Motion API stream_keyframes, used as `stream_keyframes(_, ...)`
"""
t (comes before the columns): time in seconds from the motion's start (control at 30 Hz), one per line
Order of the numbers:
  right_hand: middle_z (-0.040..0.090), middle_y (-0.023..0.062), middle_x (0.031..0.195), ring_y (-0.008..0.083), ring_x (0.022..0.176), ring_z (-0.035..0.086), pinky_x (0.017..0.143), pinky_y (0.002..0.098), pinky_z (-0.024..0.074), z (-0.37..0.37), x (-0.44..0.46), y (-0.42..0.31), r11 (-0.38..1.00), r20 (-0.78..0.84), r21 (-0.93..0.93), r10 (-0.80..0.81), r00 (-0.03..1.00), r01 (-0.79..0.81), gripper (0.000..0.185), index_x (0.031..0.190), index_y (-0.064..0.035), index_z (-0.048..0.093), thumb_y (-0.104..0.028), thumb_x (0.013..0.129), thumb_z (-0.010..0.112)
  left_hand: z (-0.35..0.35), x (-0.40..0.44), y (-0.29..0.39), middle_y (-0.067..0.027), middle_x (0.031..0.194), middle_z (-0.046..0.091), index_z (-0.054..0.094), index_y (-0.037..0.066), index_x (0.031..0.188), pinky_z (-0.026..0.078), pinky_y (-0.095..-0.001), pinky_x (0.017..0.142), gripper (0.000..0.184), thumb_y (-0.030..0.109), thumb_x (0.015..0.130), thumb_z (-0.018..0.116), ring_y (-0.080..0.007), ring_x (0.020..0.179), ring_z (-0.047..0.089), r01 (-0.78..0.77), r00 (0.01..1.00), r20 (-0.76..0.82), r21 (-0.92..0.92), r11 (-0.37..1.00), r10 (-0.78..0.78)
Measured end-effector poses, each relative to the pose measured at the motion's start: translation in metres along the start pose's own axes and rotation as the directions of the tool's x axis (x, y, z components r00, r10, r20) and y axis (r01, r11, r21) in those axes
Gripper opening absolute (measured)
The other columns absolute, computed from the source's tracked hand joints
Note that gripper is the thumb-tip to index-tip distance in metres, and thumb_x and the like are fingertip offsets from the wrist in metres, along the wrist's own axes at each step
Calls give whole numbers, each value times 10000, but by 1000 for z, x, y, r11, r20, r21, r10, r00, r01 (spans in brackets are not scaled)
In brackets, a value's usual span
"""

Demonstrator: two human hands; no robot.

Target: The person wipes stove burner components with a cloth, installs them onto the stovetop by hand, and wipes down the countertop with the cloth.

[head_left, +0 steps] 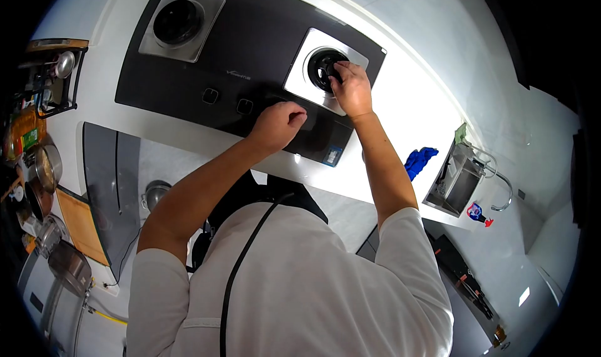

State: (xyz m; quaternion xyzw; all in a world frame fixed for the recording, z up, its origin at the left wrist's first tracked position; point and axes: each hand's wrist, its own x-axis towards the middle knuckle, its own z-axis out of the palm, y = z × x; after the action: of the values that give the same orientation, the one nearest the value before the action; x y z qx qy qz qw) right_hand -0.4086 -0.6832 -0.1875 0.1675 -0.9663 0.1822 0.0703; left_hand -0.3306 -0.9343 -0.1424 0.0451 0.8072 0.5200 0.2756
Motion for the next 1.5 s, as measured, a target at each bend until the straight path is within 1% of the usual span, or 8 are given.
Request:
stream_keyframes(0.43, 737, 141, 1194, 361, 1129, 668, 1019, 438, 550, -1, 3, -5, 996, 92, -69, 67, 993, -61, 313, 1146, -21, 767, -96, 843, 794, 1, 4, 2, -182, 1217, 756, 756, 13, 1216, 585, -385, 935, 249, 186, 1046, 696, -305, 1073, 735, 8, 1000, -6, 4, 1000, -8)
stream_keyframes(0.53, 741, 137, 1171, 356, 1119, 668, 1016, 433, 545, -7, 7, 4, 1000, 109, 7, -23, 994, 23, 314, 1146, -23, 769, -104, 845, 803, 1, 3, 5, -183, 1211, 756, 754, 10, 1215, 584, -384, 930, 254, 186, 1040, 702, -302, 1065, 735, 14, 1000, -9, 15, 1000, -14)
stream_keyframes(0.87, 719, 158, 1201, 373, 1126, 648, 1018, 452, 528, -9, 0, -6, 996, 90, -82, 50, 995, -43, 370, 1210, -24, 750, -188, 883, 806, 14, 6, 5, -176, 1143, 763, 763, 26, 1173, 577, -373, 875, 236, 196, 1016, 721, -277, 1006, 736, -41, 999, -19, 73, 996, 43)
stream_keyframes(0.97, 689, 191, 1259, 399, 1161, 633, 1031, 465, 521, -25, -14, -15, 989, -122, 16, 147, 982, -146, 437, 1261, -18, 725, -184, 869, 823, 15, 16, 7, -162, 1113, 768, 771, 34, 1149, 570, -367, 849, 228, 202, 997, 739, -266, 969, 735, -41, 998, -34, 92, 995, 44)
stream_keyframes(1.0, 654, 209, 1327, 418, 1201, 614, 1049, 468, 512, -25, -27, -12, 973, -172, 34, 230, 958, -228, 489, 1313, -17, 695, -175, 870, 827, 17, 23, 2, -172, 1090, 756, 765, 69, 1129, 587, -444, 879, 238, 238, 963, 742, -347, 975, 737, -68, 995, -69, 125, 990, 77)
stream_keyframes(1.23, 629, 224, 1382, 418, 1274, 582, 1103, 474, 478, -61, -176, 20, 800, -104, -68, 589, 802, -596, 533, 1362, -13, 658, -166, 874, 810, 32, 86, 28, -173, 1229, 673, 709, 65, 1213, 560, -499, 969, 283, 211, 971, 699, -395, 1133, 668, -227, 920, -125, 603, 764, 372)
stream_keyframes(1.37, 496, 300, 1522, 471, 1392, 487, 1191, 517, 415, -85, -250, 41, 585, 17, -81, 811, 585, -807, 925, 1539, 48, 436, -315, 822, 895, 46, 118, 26, -161, 1294, 635, 683, 66, 1294, 547, -492, 1017, 363, 237, 975, 707, -390, 1222, 620, -257, 942, 63, 768, 587, 329)
stream_keyframes(1.5, 332, 351, 1635, 501, 1531, 321, 1264, 517, 332, -92, -271, 31, 602, 126, -41, 795, 593, -797, 1255, 1631, 34, 283, -422, 700, 989, 59, 114, 30, -179, 1323, 620, 689, 46, 1295, 537, -494, 1038, 384, 218, 955, 738, -399, 1234, 612, -206, 929, -39, 773, 600, 369)
